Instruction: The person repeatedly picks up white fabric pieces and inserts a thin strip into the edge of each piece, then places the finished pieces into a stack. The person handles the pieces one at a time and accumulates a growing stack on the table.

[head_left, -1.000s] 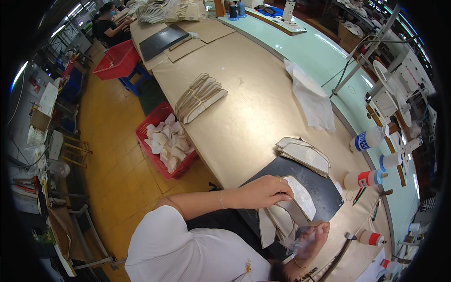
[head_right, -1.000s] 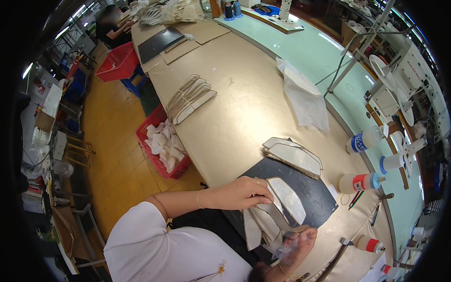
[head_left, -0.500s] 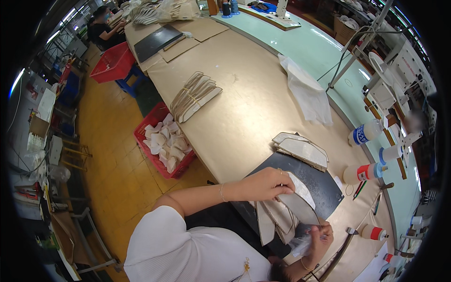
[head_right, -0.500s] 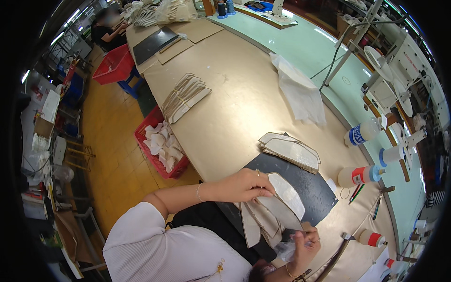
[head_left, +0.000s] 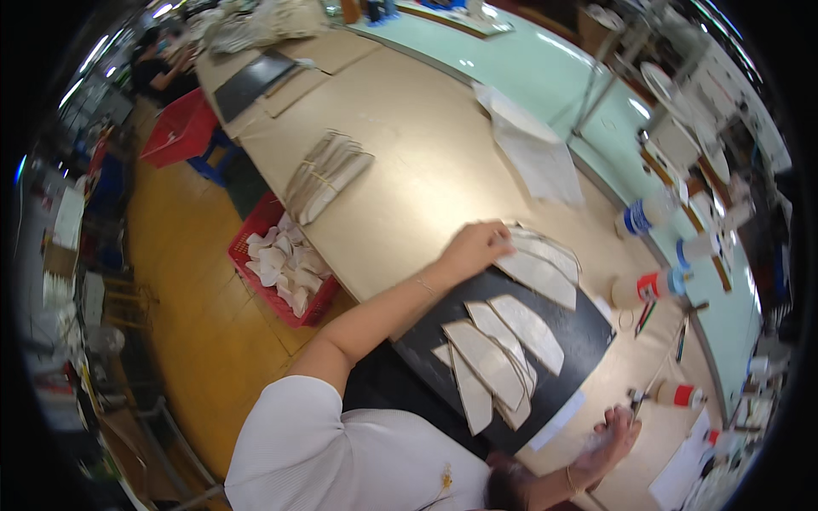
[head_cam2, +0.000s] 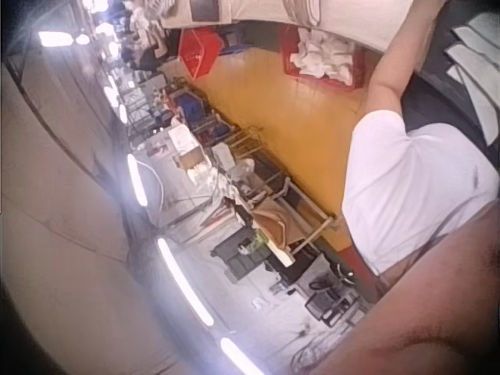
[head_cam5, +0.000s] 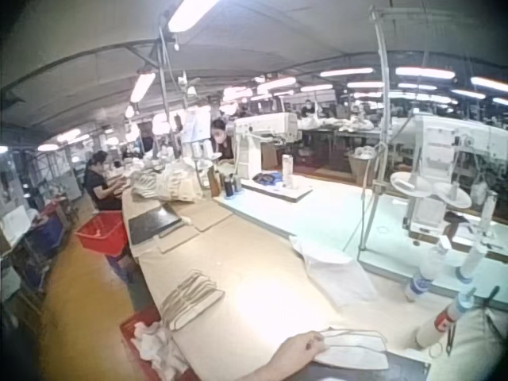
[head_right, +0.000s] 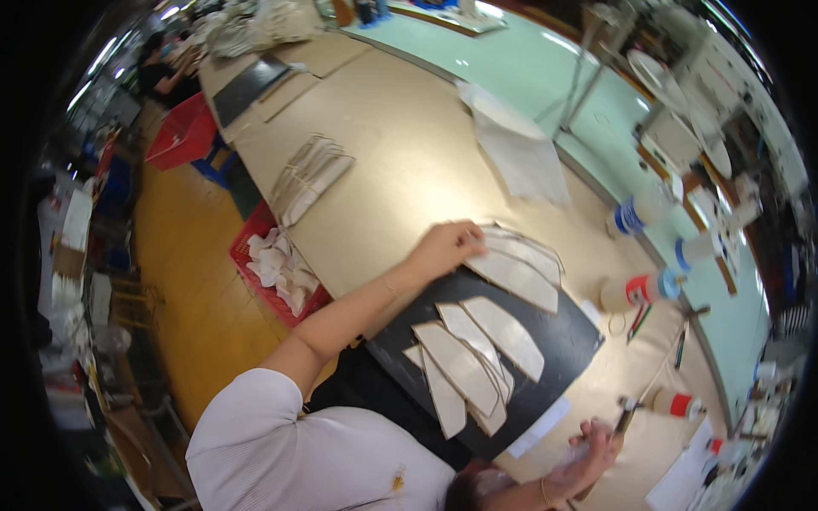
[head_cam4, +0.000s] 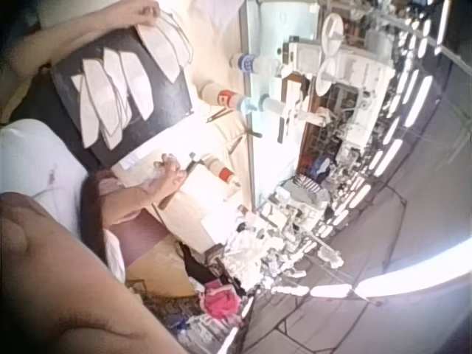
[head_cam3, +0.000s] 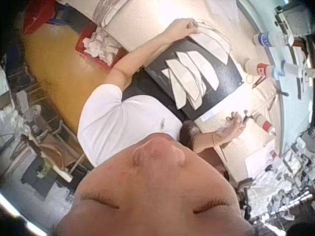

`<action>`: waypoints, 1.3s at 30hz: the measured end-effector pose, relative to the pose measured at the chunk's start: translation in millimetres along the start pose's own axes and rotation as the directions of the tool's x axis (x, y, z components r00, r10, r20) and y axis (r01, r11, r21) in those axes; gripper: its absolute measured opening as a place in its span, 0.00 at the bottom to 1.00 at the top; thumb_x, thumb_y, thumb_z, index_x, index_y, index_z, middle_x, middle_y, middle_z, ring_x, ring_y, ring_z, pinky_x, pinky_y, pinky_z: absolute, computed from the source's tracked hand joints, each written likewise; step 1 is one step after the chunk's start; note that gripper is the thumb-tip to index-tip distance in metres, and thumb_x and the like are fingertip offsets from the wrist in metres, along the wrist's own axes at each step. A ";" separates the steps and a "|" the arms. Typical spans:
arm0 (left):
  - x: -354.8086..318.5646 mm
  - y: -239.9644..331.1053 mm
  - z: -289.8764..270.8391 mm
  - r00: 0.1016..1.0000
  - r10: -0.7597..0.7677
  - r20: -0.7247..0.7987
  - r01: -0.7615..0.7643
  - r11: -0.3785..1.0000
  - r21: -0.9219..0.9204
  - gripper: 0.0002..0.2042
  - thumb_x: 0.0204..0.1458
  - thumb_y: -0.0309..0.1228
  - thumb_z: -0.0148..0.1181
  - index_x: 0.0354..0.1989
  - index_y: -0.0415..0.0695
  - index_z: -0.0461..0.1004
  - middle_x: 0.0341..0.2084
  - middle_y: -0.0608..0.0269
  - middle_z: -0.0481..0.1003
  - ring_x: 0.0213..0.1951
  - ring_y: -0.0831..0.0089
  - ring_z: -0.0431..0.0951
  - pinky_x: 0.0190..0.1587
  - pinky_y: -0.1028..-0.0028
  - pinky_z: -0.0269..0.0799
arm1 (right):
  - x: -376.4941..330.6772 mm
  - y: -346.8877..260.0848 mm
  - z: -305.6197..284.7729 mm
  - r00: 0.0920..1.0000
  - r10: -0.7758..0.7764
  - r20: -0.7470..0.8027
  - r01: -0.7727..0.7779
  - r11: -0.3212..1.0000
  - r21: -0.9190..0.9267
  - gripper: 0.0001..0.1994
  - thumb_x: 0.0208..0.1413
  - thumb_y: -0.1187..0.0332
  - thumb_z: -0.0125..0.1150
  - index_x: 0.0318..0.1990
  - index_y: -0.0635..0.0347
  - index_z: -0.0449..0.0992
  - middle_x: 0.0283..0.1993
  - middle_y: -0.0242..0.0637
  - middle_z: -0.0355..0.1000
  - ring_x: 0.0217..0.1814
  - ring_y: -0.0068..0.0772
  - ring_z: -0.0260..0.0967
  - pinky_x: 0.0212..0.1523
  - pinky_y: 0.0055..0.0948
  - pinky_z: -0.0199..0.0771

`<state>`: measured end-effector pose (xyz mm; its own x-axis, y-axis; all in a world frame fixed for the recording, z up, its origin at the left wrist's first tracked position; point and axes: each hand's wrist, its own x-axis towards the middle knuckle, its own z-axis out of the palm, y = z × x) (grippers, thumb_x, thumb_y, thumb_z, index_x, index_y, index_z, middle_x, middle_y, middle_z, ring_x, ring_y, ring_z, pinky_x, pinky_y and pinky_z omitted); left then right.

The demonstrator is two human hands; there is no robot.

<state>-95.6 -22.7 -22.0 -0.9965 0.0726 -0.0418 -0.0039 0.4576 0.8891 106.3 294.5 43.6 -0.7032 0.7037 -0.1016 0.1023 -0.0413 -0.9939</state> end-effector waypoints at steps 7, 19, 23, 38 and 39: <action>-53.8 15.4 -15.7 0.997 0.021 0.071 -0.025 0.998 0.065 0.15 0.46 0.34 0.67 0.39 0.38 0.75 0.25 0.60 0.70 0.28 0.68 0.71 0.33 0.69 0.69 | 0.8 18.3 14.0 0.966 0.009 0.258 -0.075 0.966 0.247 0.12 0.58 0.62 0.59 0.37 0.54 0.62 0.24 0.31 0.63 0.14 0.13 0.52 0.10 0.12 0.49; -119.0 9.8 -18.1 0.933 0.035 0.357 -0.152 0.940 0.305 0.19 0.43 0.35 0.68 0.42 0.41 0.72 0.36 0.53 0.70 0.42 0.54 0.71 0.45 0.64 0.67 | -16.4 31.8 52.7 0.941 0.035 0.337 -0.088 0.986 0.143 0.13 0.49 0.71 0.67 0.35 0.58 0.65 0.25 0.26 0.57 0.21 0.15 0.55 0.19 0.15 0.57; -129.4 10.0 -14.5 0.935 0.081 0.346 -0.176 0.952 0.252 0.13 0.46 0.26 0.62 0.41 0.39 0.71 0.37 0.51 0.70 0.44 0.52 0.70 0.48 0.61 0.67 | -32.1 29.1 60.2 0.881 0.218 0.419 -0.242 0.970 0.004 0.07 0.56 0.73 0.58 0.39 0.58 0.67 0.22 0.28 0.63 0.13 0.14 0.55 0.10 0.15 0.53; -159.8 35.3 -17.6 0.944 0.229 0.239 -0.246 0.968 0.045 0.09 0.53 0.28 0.54 0.40 0.41 0.76 0.38 0.56 0.73 0.37 0.57 0.75 0.40 0.63 0.72 | -83.3 50.6 131.4 0.626 0.263 0.734 -0.258 0.958 -0.124 0.08 0.54 0.69 0.64 0.36 0.62 0.74 0.23 0.25 0.68 0.15 0.10 0.56 0.14 0.12 0.51; -161.9 35.8 -17.4 0.945 0.232 0.229 -0.247 0.968 0.040 0.09 0.53 0.28 0.54 0.41 0.41 0.75 0.38 0.57 0.73 0.36 0.58 0.76 0.39 0.65 0.72 | -83.3 52.3 131.8 0.630 0.261 0.731 -0.251 0.960 -0.126 0.08 0.54 0.69 0.64 0.36 0.62 0.74 0.23 0.26 0.68 0.15 0.10 0.56 0.14 0.12 0.51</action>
<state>64.1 -33.6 24.5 -0.9239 0.3776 0.0623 0.2458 0.4609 0.8527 77.5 140.3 -5.5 -0.9311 -0.0860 -0.3545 0.3632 -0.1270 -0.9230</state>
